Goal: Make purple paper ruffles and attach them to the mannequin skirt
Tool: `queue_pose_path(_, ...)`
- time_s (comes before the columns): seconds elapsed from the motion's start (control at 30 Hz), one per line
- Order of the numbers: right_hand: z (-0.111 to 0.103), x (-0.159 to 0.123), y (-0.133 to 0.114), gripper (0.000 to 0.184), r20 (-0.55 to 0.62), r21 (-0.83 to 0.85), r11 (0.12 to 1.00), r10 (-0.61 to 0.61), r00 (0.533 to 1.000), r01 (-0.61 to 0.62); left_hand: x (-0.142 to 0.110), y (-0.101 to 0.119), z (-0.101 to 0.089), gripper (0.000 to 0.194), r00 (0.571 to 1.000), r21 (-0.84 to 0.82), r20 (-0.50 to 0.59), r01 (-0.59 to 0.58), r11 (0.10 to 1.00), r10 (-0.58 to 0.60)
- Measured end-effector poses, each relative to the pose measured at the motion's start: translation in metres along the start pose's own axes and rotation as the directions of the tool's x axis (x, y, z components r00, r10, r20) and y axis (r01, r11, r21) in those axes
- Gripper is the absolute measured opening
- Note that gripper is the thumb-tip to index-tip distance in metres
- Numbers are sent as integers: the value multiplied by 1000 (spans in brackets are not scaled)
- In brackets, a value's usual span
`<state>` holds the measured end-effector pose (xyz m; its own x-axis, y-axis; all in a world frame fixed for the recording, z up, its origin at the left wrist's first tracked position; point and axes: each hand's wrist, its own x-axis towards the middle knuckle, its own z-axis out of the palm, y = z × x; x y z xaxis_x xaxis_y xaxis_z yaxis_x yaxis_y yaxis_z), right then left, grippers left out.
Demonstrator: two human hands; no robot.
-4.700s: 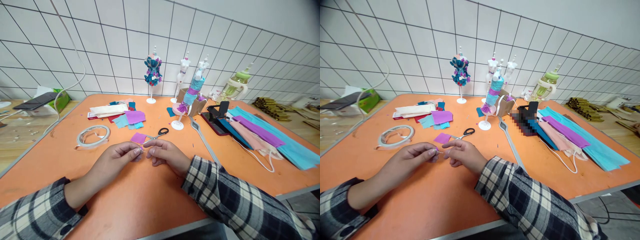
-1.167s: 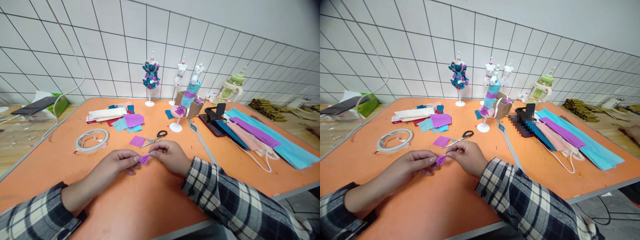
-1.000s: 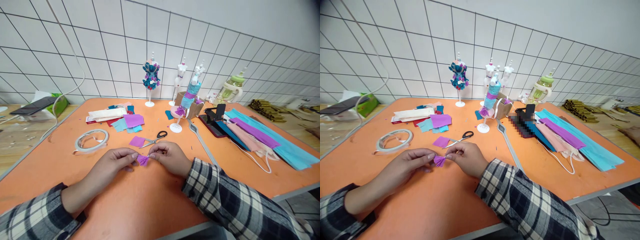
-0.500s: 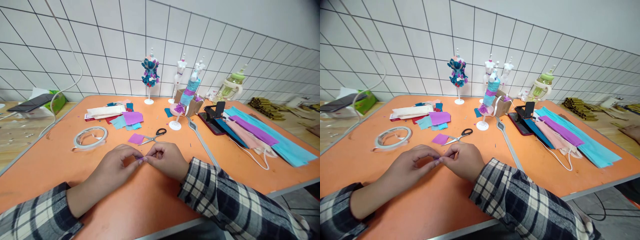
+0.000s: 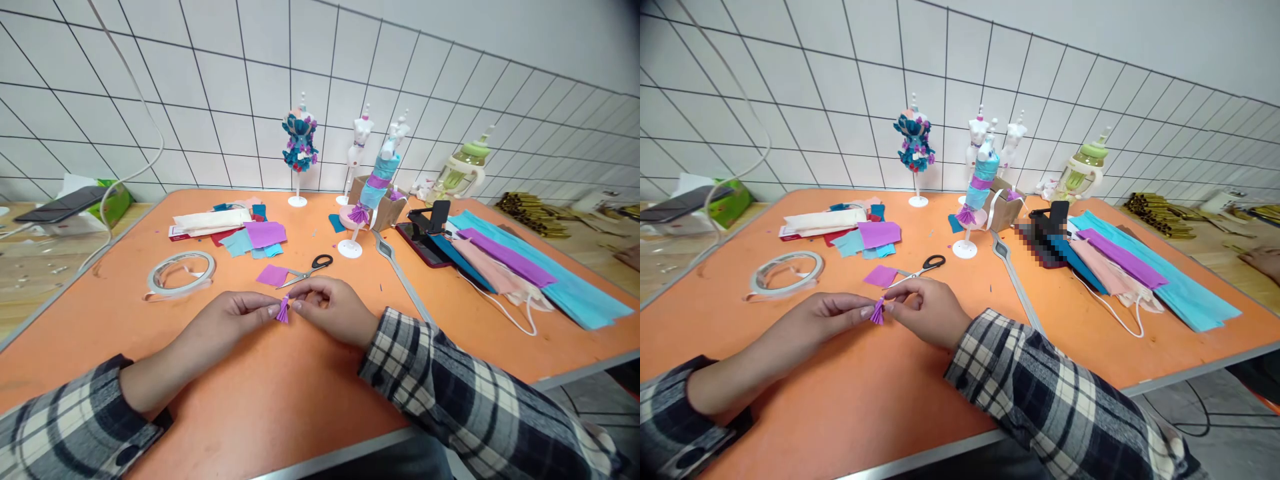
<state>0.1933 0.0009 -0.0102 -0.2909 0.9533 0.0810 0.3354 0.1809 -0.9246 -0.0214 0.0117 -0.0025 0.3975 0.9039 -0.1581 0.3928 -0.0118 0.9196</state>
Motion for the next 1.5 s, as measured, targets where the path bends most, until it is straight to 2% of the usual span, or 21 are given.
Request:
queue_pose_path(0.1,3,3,3,19,52,195,978,70,996,-79,0,-1,0,24,996,14,82,-35,999,34)
queue_pose_path(0.2,5,3,5,19,116,318,938,109,987,-141,1,-2,1,26,990,50,124,-72,996,65)
queue_pose_path(0.37,0,2,3,17,161,340,918,159,974,-206,2,0,2,34,996,96,-8,-92,991,93)
queue_pose_path(0.57,-2,1,-1,8,236,325,891,248,940,-317,1,0,3,22,992,202,61,-117,972,107)
queue_pose_path(0.8,-2,1,-2,9,201,295,907,249,947,-301,1,-2,2,22,983,211,21,-182,960,181)
queue_pose_path(0.93,-2,1,-1,7,176,241,938,211,961,-250,0,2,4,24,980,203,64,-197,959,187)
queue_pose_path(1.07,1,-1,-1,17,172,210,950,195,966,-230,-1,1,4,24,980,230,86,-195,953,180)
queue_pose_path(1.17,5,-1,-2,36,215,288,926,185,959,-243,0,-1,4,24,981,229,56,-195,954,187)
queue_pose_path(1.23,6,-1,-2,41,222,314,918,176,959,-242,0,-2,4,24,982,230,42,-189,955,184)
queue_pose_path(1.33,7,0,-2,38,185,289,935,158,970,-207,0,-2,4,24,983,225,35,-185,957,182)
queue_pose_path(1.5,5,0,1,35,123,224,962,133,984,-158,0,3,4,28,981,238,-51,-168,957,185)
